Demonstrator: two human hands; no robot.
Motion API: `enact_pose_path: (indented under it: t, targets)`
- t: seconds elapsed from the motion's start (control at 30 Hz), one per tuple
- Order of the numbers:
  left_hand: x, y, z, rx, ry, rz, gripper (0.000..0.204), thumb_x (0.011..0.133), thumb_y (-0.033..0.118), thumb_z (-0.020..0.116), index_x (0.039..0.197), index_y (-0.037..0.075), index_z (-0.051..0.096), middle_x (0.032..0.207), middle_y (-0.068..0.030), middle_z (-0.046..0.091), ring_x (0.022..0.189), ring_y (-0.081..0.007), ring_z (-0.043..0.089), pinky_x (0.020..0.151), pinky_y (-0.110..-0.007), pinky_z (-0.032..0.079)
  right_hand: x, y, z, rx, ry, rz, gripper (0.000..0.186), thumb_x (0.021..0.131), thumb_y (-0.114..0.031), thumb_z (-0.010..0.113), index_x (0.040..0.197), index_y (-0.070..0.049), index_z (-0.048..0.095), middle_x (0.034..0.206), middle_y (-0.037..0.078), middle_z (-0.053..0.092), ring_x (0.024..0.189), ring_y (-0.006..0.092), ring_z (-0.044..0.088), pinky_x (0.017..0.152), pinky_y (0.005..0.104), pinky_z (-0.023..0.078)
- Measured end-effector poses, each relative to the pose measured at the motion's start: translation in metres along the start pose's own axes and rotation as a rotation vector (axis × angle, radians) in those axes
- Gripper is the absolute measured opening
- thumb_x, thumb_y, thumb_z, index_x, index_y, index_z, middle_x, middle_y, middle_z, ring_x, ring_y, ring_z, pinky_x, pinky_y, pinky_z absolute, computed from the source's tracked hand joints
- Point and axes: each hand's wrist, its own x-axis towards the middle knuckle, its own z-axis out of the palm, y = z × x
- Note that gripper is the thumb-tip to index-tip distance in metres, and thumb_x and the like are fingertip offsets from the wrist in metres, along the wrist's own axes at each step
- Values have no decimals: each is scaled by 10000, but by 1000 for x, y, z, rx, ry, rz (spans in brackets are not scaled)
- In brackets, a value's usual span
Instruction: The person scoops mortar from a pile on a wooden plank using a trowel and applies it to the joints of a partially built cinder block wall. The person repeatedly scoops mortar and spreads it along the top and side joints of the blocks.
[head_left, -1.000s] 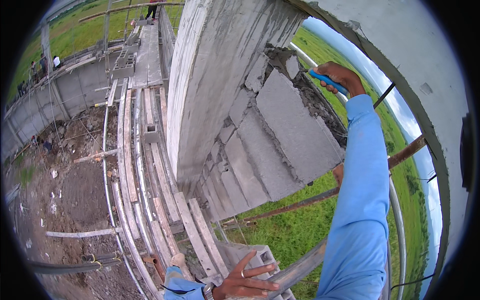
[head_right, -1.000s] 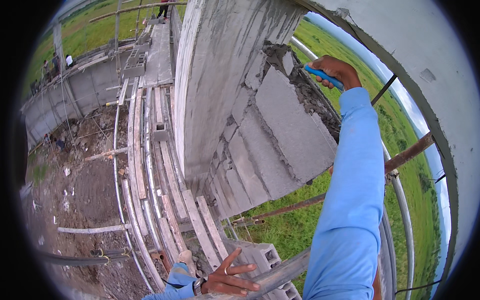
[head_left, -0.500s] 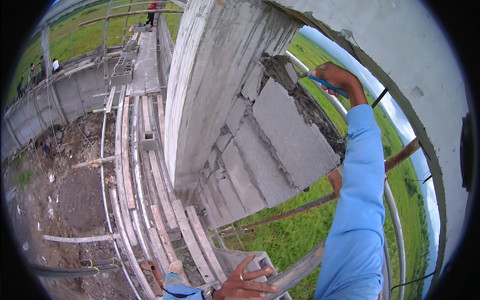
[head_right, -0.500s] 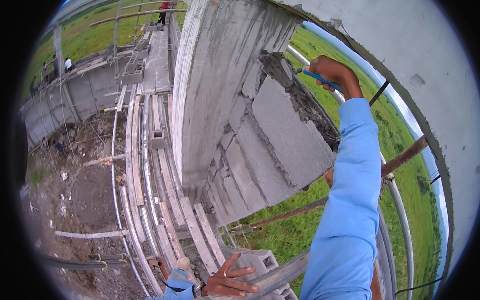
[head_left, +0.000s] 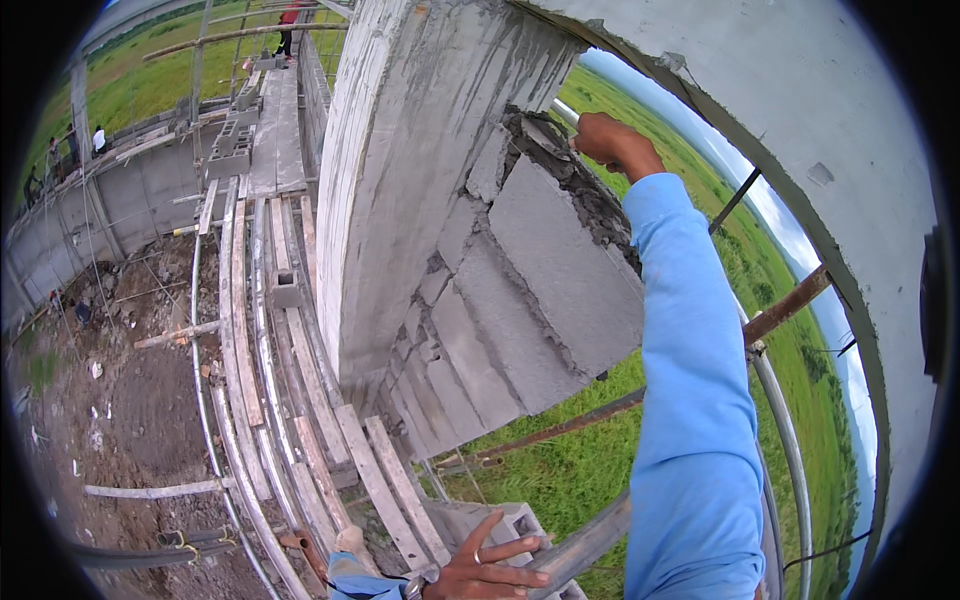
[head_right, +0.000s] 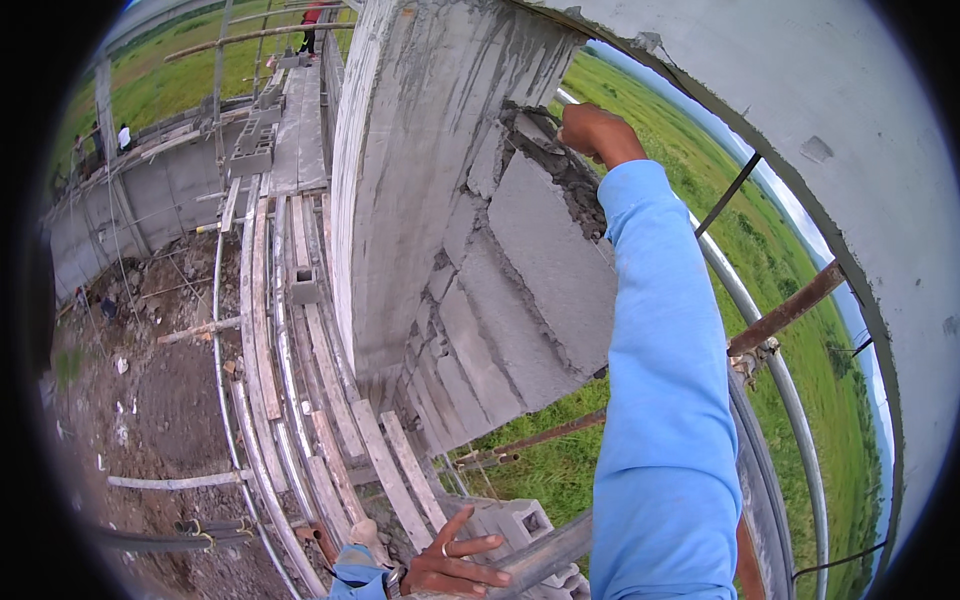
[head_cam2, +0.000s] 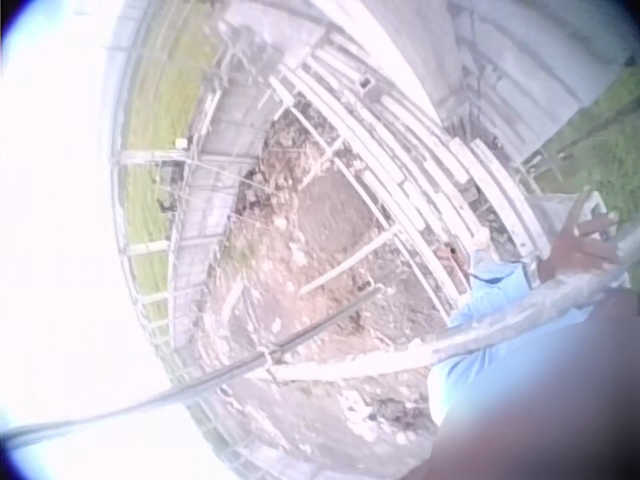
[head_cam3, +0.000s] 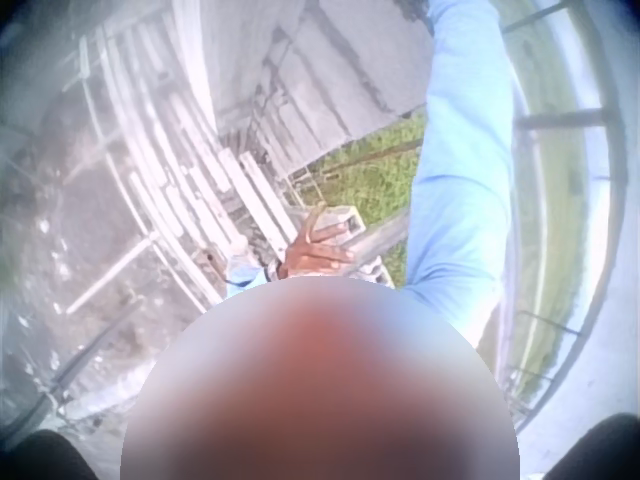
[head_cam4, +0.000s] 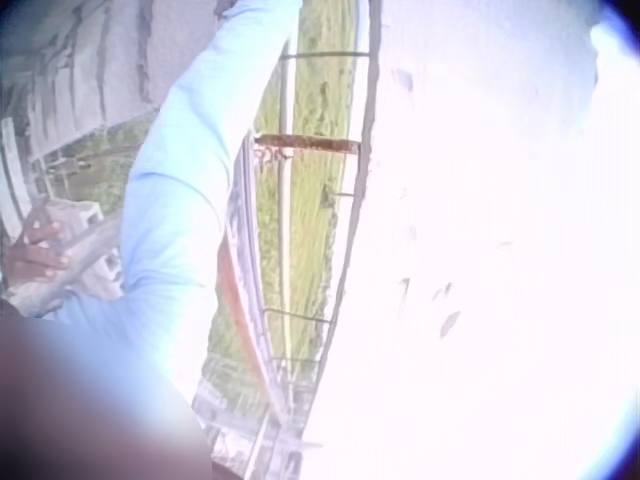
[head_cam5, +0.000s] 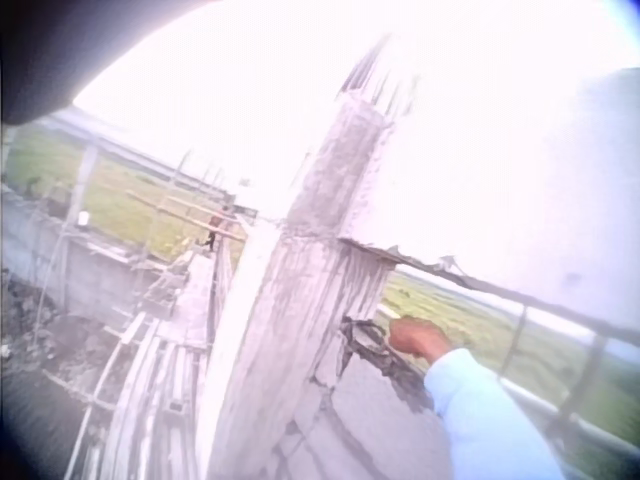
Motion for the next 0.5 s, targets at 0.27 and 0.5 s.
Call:
enact_pose_path:
  t: [0.27,0.5]
  targets:
    - [3,-19,-14,191,-163,204,170,960,98,704,1121,112,754,1221,-135,790,1512,-466,437,1224,-761,-117,-31,-6,7,-259,145,-8,323,957,-111,596,1212,5,755,1254,237,744,1079,390,760,856,464,625]
    - [23,9,-2,166,-66,132,331,885,19,790,1175,171,738,1346,-43,744,1521,-332,455,1331,-643,-34,-113,-12,-11,-459,135,39,276,962,-151,630,1162,-29,776,1163,200,772,1057,376,757,874,490,608]
